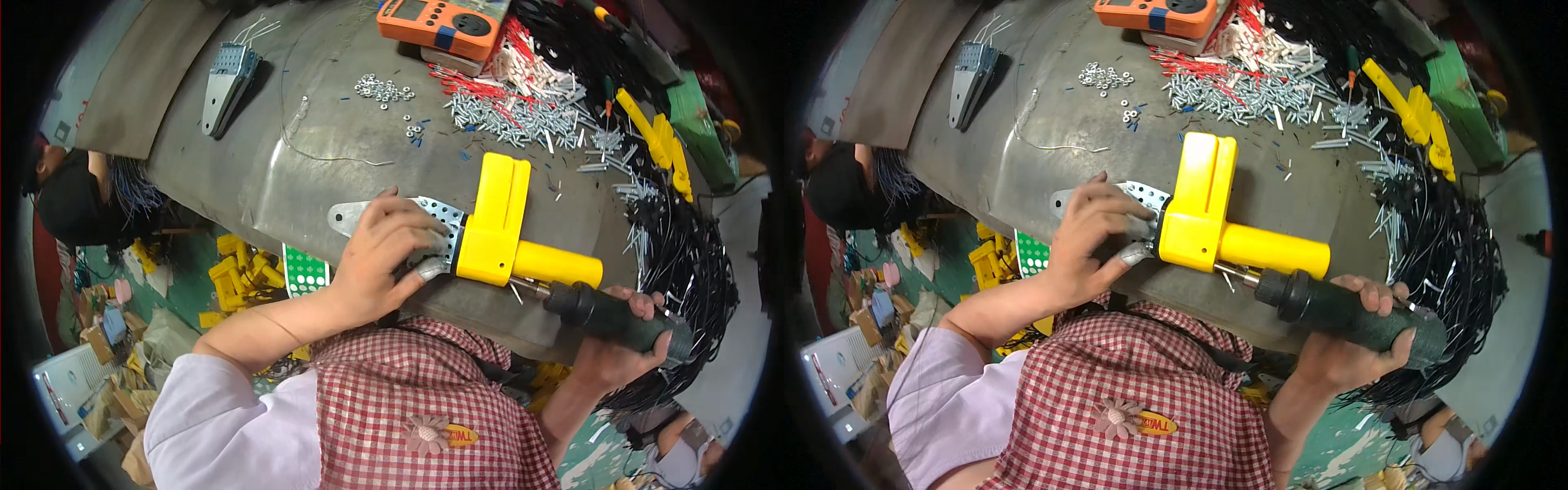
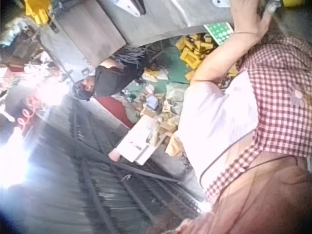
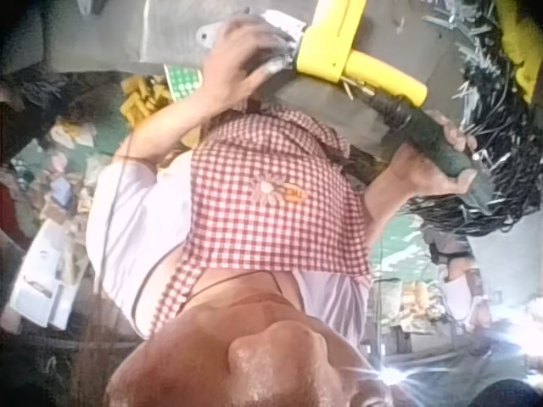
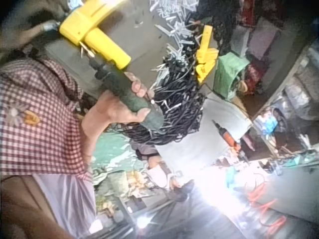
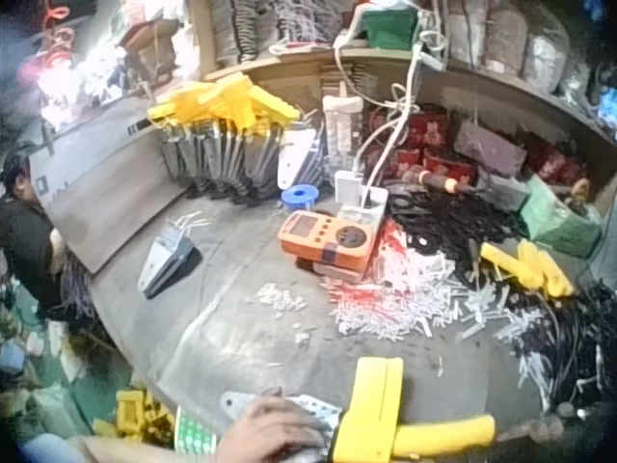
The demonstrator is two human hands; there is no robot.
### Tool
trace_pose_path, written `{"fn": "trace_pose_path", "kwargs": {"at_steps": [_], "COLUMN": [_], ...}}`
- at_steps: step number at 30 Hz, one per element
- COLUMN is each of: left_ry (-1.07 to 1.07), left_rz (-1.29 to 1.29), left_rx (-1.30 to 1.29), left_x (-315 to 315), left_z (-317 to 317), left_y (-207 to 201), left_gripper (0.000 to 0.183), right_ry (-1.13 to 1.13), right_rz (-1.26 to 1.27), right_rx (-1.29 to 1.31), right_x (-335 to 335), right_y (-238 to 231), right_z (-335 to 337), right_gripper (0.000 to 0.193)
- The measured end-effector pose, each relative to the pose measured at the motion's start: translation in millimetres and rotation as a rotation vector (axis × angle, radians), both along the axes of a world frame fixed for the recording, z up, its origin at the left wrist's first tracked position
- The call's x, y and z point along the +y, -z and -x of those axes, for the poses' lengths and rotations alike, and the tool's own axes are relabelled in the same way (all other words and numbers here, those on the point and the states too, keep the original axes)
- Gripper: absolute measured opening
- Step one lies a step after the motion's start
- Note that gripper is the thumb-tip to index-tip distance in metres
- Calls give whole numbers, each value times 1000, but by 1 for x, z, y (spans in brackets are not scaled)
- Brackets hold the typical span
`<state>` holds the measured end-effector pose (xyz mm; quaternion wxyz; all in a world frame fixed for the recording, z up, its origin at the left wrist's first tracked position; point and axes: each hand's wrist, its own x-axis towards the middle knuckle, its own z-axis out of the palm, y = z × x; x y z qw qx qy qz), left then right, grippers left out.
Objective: The person assembles wires and metal plates into yellow plastic housings using a soldering iron and a power screwdriver to secure the components with screws.
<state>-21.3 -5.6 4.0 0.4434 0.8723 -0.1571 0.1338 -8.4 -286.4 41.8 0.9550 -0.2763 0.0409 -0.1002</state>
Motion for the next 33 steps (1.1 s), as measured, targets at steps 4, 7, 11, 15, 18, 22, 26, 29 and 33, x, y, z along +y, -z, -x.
{"fn": "trace_pose_path", "kwargs": {"at_steps": [4, 7, 11, 15, 18, 22, 26, 29, 33], "left_ry": [84, 75, 81, 28, -3, 25, -14, 38, -124], "left_rz": [-72, -57, -22, -150, -161, -168, -276, -443, -202], "left_rx": [-20, -27, -27, -62, -86, -58, 26, -94, -158], "left_x": [1, 1, -3, -4, -9, -7, 4, 10, 51], "left_z": [-2, 0, -1, -1, -1, 0, -4, -11, -10], "left_y": [-3, 0, 2, 3, 2, 2, 1, 2, 15], "left_gripper": [25, 25, 24, 22, 19, 27, 53, 55, 27], "right_ry": [25, 9, 46, 56, 77, 87, 272, 499, 676], "right_rz": [49, 23, 22, -31, -160, -107, 921, 1807, 2543], "right_rx": [2, 3, 19, 134, 82, 252, 257, 581, 384], "right_x": [1, -1, -1, 11, 10, -10, -122, -210, -169], "right_y": [4, 4, 2, -1, 8, -3, -57, -88, -55], "right_z": [-3, -2, 2, 1, -1, -13, -57, -95, -84], "right_gripper": [35, 34, 34, 34, 36, 34, 33, 46, 22]}}
